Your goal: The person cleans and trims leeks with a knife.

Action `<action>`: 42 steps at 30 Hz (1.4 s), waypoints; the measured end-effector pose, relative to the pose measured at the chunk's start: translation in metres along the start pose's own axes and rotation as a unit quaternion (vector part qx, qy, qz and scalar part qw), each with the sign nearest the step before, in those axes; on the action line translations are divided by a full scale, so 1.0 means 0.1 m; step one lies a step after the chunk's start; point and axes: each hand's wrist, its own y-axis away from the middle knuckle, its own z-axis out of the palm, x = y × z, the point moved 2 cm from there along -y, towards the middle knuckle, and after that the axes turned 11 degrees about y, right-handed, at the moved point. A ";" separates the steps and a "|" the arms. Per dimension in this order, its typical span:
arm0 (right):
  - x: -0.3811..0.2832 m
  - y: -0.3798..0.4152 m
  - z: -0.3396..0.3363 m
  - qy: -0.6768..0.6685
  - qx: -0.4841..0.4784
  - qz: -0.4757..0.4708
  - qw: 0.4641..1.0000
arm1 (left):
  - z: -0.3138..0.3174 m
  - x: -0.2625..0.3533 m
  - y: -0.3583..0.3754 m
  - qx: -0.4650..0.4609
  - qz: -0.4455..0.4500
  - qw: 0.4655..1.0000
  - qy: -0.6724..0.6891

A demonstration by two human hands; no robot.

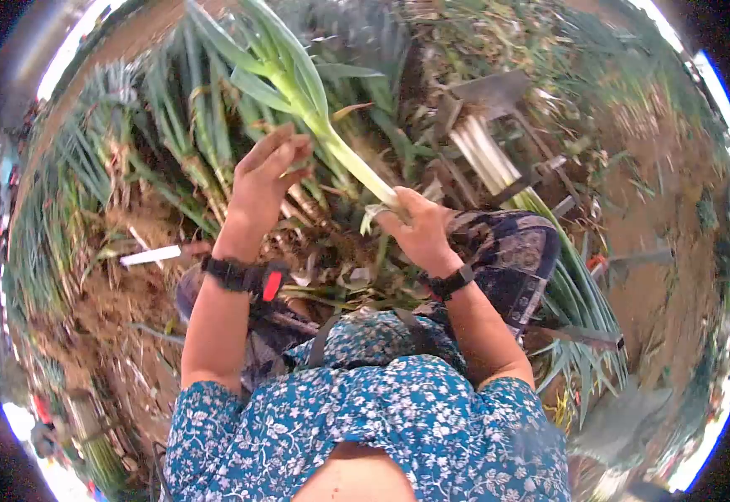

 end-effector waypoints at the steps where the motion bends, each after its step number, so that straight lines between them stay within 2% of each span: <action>1: -0.06 0.00 0.07 -0.004 -0.018 -0.007 1.000 | -0.04 0.03 -0.02 -0.009 -0.011 0.998 0.053; 2: -0.12 0.01 0.12 -0.006 -0.033 -0.011 0.999 | -0.07 0.03 -0.04 -0.028 -0.032 0.995 0.092; 4: -0.16 0.01 0.21 -0.007 -0.076 -0.028 0.997 | -0.17 -0.06 -0.07 0.010 -0.062 0.990 0.130; 6: -0.20 -0.06 0.23 -0.088 -0.079 -0.011 0.993 | -0.24 -0.10 -0.01 0.054 -0.083 0.985 0.139; 8: -0.30 -0.19 0.22 -0.167 -0.081 0.025 0.982 | -0.26 -0.07 0.04 0.063 -0.067 0.988 0.127; 9: -0.32 -0.26 0.26 -0.186 -0.047 0.018 0.981 | -0.26 -0.07 0.05 0.066 -0.061 0.989 0.121; 11: -0.52 -0.38 0.31 -0.073 0.028 -0.071 0.994 | -0.28 -0.10 0.08 0.111 -0.045 0.983 0.141; 14: -0.87 -0.48 0.46 0.012 0.066 -0.115 0.991 | -0.20 -0.12 0.17 0.137 -0.027 0.975 0.172; 18: -0.94 -0.59 0.70 0.017 0.088 -0.109 0.990 | -0.19 -0.17 0.25 0.118 0.038 0.976 0.178; 22: -1.03 -0.61 0.79 0.031 0.058 -0.102 0.993 | -0.22 -0.13 0.33 0.120 0.082 0.980 0.136; 25: -1.00 -0.60 0.89 0.044 0.093 -0.132 0.986 | -0.24 -0.11 0.38 0.125 0.105 0.980 0.115; 27: -0.92 -0.66 0.78 -0.004 0.015 -0.024 1.000 | -0.23 -0.02 0.44 0.142 0.132 0.976 0.099; 28: -0.79 -0.70 0.76 -0.012 0.004 -0.029 1.000 | -0.27 0.02 0.45 0.119 0.152 0.979 0.072; 31: -0.89 -0.53 0.63 -0.163 -0.034 -0.012 0.986 | -0.37 0.22 0.47 0.101 0.121 0.987 0.041; 34: -1.00 -0.37 0.73 -0.046 -0.013 -0.153 0.987 | -0.48 0.24 0.47 0.109 0.082 0.987 0.087; 37: -1.12 -0.35 0.73 0.032 -0.027 -0.217 0.975 | -0.55 0.25 0.46 0.101 0.051 0.990 0.088; 38: -1.15 -0.35 0.76 -0.008 0.000 -0.237 0.971 | -0.57 0.26 0.46 0.102 0.047 0.990 0.088; 41: -1.07 -0.38 0.80 -0.087 -0.063 -0.158 0.981 | -0.59 0.26 0.48 0.100 0.035 0.989 0.100; 42: -1.06 -0.39 0.82 -0.099 -0.057 -0.156 0.981 | -0.60 0.26 0.49 0.097 0.031 0.989 0.105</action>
